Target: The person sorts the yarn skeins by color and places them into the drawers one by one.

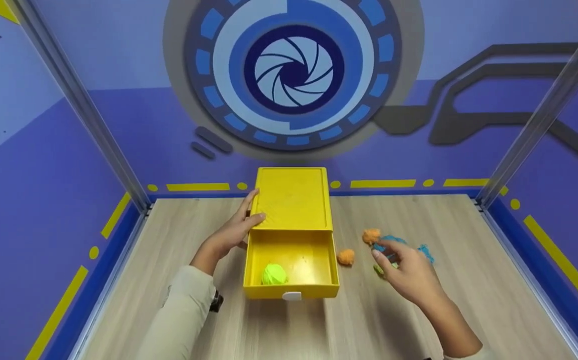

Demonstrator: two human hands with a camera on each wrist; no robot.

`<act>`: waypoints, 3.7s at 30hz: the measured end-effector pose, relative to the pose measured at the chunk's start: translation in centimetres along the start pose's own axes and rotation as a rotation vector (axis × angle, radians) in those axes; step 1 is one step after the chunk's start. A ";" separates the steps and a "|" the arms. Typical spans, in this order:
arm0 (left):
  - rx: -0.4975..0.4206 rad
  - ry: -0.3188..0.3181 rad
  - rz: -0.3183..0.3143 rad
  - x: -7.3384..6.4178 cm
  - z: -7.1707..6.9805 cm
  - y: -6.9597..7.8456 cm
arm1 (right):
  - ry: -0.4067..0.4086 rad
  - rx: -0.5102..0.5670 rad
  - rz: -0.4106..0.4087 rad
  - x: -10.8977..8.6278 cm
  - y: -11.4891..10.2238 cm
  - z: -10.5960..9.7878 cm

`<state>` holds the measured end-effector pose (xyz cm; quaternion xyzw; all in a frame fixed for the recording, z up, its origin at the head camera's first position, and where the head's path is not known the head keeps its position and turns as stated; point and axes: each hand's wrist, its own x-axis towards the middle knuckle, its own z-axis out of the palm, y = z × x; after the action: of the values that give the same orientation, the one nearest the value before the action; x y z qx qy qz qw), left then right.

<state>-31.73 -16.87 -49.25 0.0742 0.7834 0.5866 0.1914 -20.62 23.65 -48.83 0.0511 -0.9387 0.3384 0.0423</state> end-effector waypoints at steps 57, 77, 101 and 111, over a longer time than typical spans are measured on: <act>-0.008 -0.001 -0.004 -0.2 0.1 0.3 | 0.017 -0.074 0.228 1.9 10.6 8.1; -0.016 -0.010 -0.003 -0.2 0.1 0.2 | 0.013 -0.133 0.244 2.5 10.5 8.4; -0.023 -0.004 -0.003 -0.2 0.2 0.2 | 0.067 -0.111 0.252 1.8 10.9 9.1; -0.007 -0.005 -0.005 -0.3 0.1 0.3 | 0.071 -0.027 0.252 2.0 11.8 9.1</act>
<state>-31.43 -16.75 -48.93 0.0730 0.7810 0.5889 0.1948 -24.45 26.74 -63.00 -0.0798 -0.9400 0.3301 0.0335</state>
